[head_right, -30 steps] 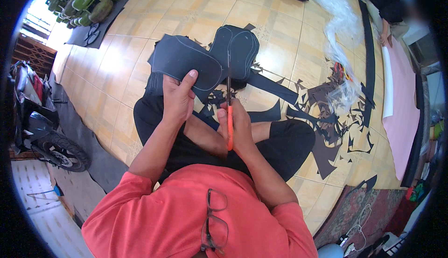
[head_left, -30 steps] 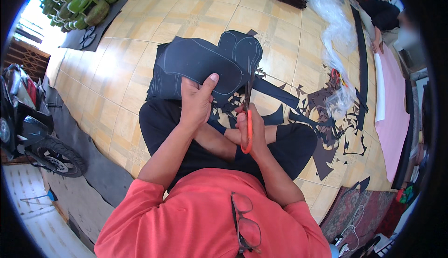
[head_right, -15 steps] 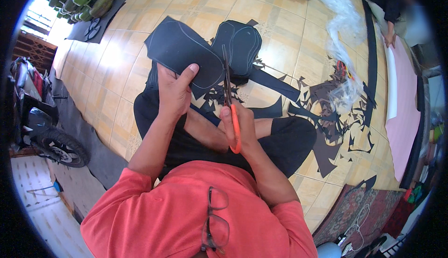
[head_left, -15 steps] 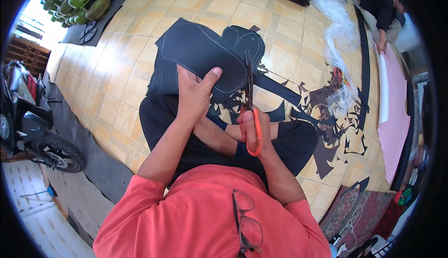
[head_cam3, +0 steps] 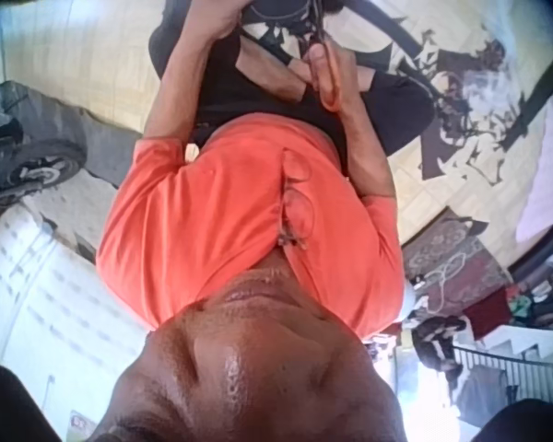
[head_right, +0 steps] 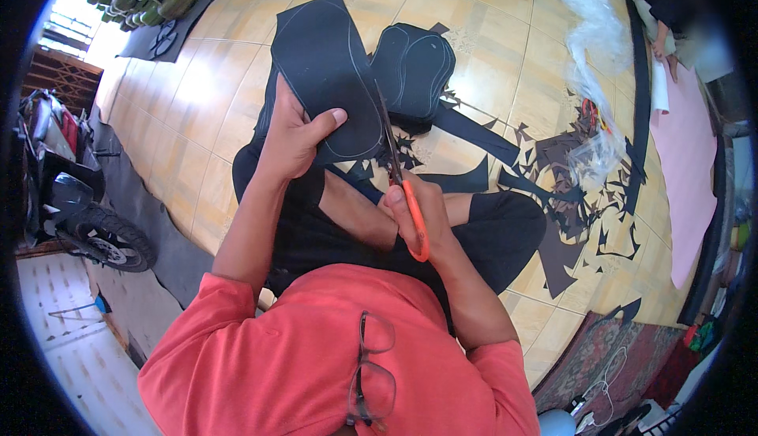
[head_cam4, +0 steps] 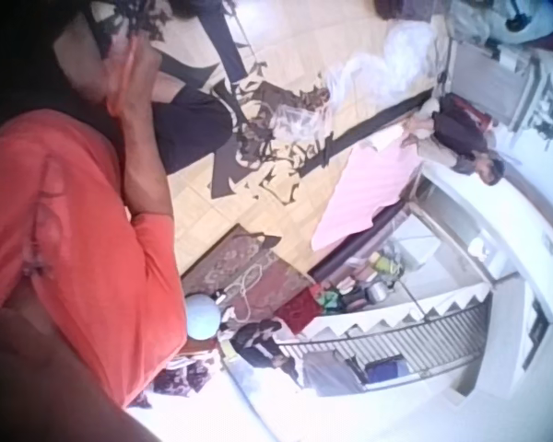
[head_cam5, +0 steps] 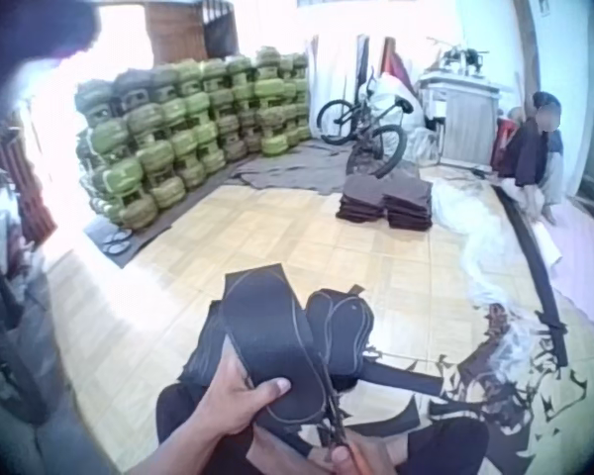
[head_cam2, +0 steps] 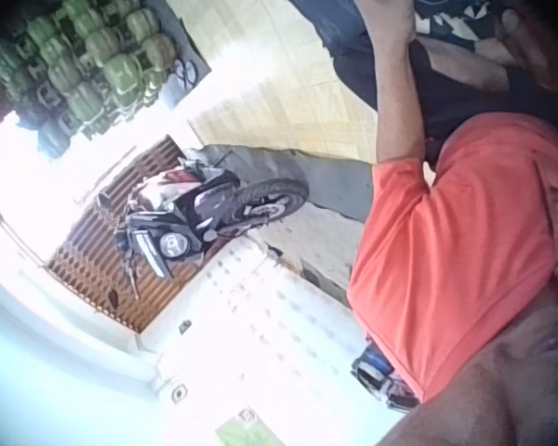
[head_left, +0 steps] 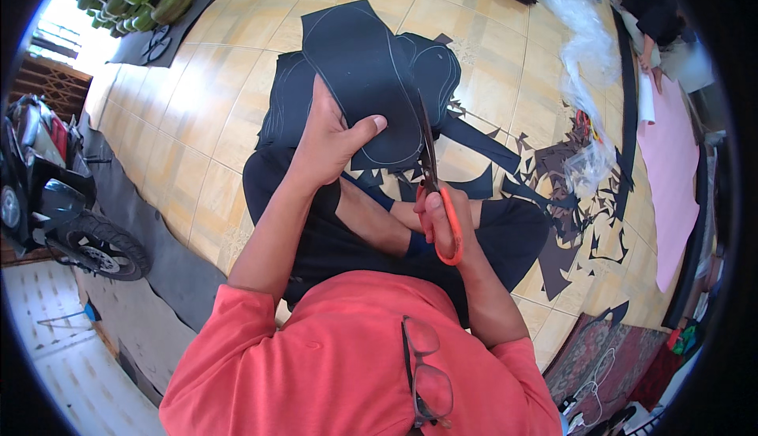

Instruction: The person sits on the floor and uses red-handled scissors to cut black material along pre-drawn outlines. The person repeatedly picks up sheets, cuts them, and places the finished pieces into a growing stack.

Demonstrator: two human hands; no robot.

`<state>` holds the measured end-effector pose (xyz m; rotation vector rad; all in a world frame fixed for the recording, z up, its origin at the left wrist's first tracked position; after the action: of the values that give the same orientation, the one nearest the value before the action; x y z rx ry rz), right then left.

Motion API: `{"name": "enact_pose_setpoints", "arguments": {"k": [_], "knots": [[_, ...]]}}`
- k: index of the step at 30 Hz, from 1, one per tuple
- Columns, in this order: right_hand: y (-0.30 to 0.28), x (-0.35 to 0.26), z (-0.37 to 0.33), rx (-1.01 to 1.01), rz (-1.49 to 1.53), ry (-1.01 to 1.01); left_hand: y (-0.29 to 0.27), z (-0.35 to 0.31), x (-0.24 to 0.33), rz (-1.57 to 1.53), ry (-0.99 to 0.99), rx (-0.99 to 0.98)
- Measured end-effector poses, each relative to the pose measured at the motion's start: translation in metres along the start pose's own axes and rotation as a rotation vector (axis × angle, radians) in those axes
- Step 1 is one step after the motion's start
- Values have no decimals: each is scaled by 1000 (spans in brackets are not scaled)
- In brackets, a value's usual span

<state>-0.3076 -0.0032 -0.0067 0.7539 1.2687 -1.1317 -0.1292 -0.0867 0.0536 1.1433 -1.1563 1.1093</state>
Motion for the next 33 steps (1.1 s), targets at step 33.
{"name": "enact_pose_setpoints", "arguments": {"k": [33], "knots": [[-2,7,-13,13,155,19,6,0,-6,-360,-240,-102]]}}
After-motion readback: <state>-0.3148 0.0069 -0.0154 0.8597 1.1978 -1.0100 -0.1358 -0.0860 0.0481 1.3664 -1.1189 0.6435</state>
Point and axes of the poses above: each hand's wrist, its own z-axis towards the middle knuckle, its own y-axis out of the palm, x = y × z, the point moved 7 cm from there along z, towards the middle knuckle, and after that the axes turned 5 degrees about -y, right-handed, at the moved point
